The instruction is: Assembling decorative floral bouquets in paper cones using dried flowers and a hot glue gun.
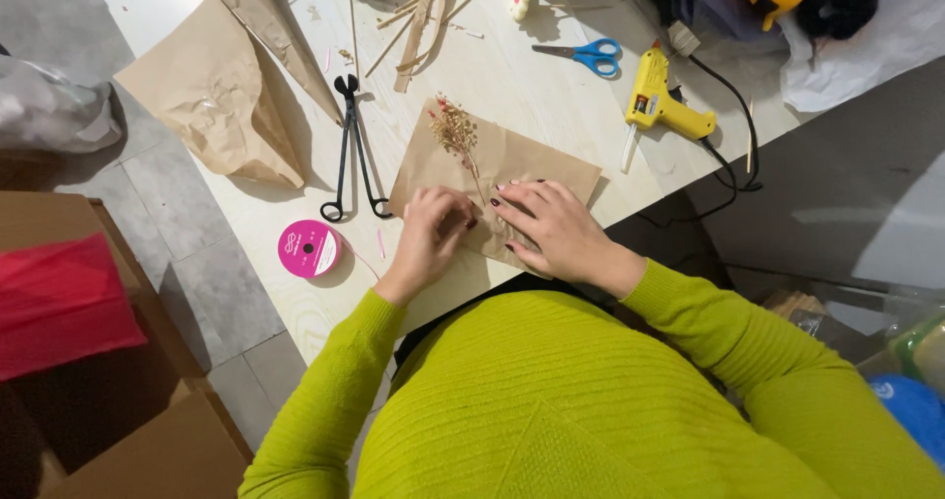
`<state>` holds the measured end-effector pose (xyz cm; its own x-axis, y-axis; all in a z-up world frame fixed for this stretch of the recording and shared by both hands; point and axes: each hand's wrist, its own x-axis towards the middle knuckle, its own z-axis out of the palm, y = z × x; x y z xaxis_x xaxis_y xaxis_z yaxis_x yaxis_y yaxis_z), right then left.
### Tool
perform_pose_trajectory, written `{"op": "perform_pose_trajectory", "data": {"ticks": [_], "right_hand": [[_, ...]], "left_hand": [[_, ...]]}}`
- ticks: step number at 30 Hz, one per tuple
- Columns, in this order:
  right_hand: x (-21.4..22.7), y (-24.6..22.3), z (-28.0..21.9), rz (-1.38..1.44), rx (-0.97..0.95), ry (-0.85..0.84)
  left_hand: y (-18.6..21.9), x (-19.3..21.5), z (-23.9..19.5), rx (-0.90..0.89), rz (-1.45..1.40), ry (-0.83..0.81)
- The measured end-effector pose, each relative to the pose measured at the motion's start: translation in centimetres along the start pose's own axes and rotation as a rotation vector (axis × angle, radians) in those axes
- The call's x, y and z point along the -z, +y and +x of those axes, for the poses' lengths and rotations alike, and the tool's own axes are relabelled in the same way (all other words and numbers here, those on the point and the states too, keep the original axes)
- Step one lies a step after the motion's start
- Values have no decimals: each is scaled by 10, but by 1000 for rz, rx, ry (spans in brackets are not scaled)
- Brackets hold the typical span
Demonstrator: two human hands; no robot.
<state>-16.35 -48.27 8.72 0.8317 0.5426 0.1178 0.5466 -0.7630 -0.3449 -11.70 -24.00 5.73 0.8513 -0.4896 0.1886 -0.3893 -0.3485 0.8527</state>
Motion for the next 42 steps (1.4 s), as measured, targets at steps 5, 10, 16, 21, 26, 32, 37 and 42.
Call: {"op": "perform_pose_trajectory", "data": {"ticks": [5,10,16,21,26,32,37,42], "right_hand": [[6,-6,2,0,-6,9],[8,-17,21,341,-182,124],[-10,-20,36,453,-352,53],[-14,-16,45,593,-490,60],[-19,-9,46,531,-323,37],[-37,7,48,606,-245,-38],[-46,26,44,661,-180,-117],[-48,52,42,1196,-323,-268]], "left_hand": [[-3,1,-5,96,-59,-17],[8,2,-4,-9,-11,3],[7,-6,-13,-10,101,100],[21,-8,-16,-38,256,237],[17,-9,-19,30,285,182],[13,-10,-20,48,305,164],[12,-9,-17,50,316,155],[12,-10,-18,30,345,151]]}}
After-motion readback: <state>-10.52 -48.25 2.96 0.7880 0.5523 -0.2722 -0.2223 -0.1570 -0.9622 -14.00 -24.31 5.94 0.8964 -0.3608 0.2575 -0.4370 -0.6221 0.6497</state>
